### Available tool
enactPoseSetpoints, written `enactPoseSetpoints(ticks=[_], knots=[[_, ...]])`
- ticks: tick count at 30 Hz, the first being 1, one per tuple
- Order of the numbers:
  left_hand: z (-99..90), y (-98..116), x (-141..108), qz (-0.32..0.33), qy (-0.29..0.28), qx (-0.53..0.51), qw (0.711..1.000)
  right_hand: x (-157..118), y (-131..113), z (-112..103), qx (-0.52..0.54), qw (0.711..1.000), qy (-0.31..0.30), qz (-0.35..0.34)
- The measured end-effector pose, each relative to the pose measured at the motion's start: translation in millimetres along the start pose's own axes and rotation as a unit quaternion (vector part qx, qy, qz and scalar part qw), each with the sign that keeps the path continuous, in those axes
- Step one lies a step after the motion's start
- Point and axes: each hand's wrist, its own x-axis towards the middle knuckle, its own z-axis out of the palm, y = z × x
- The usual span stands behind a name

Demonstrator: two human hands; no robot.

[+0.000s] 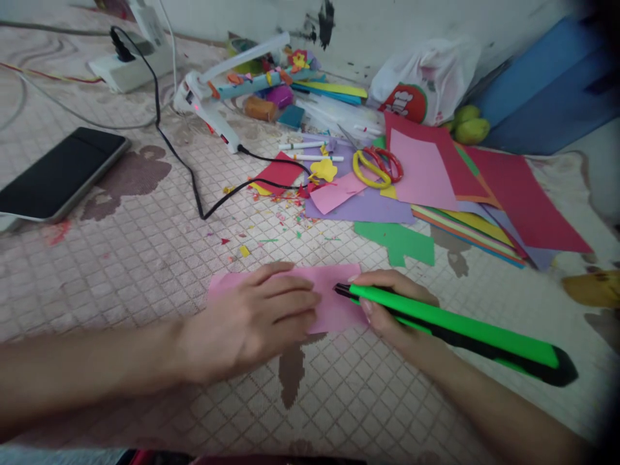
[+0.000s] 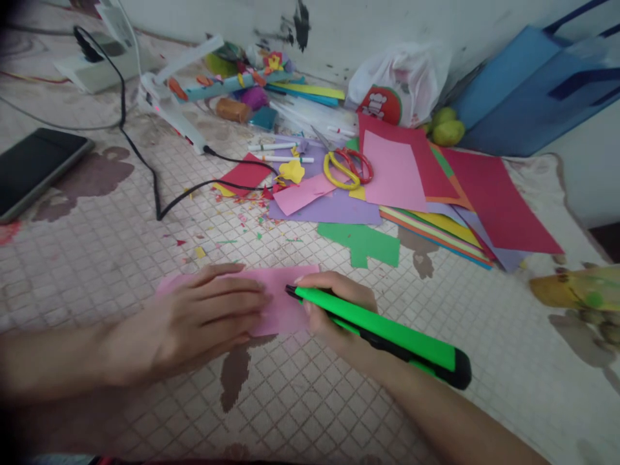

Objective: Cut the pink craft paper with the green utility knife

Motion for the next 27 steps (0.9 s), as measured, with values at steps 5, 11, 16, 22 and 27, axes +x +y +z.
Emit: enactPoseSetpoints(ticks=[5,11,16,22,27], knots=[[1.4,9,-4,0.062,-0.016,0.031,0.998,-3,3,-1,0.001,1.0,0.012,0.013],[7.7,19,-10,0.065,-0.013,0.089,0.994,-5,3,-1,-0.031,0.999,0.033,0.009],[13.8,29,-13,0.027,-0.022,0.084,0.996,0,7,1,-0.016,1.0,0.004,-0.019],[7.2,33,-10,0.02,-0.074,0.014,0.997,-3,7,-4,0.001,0.998,0.049,-0.026],[-0.5,15,-2,0.098,-0.12,-0.032,0.987,-14,0,-8,-0.01,0.998,0.058,0.003]])
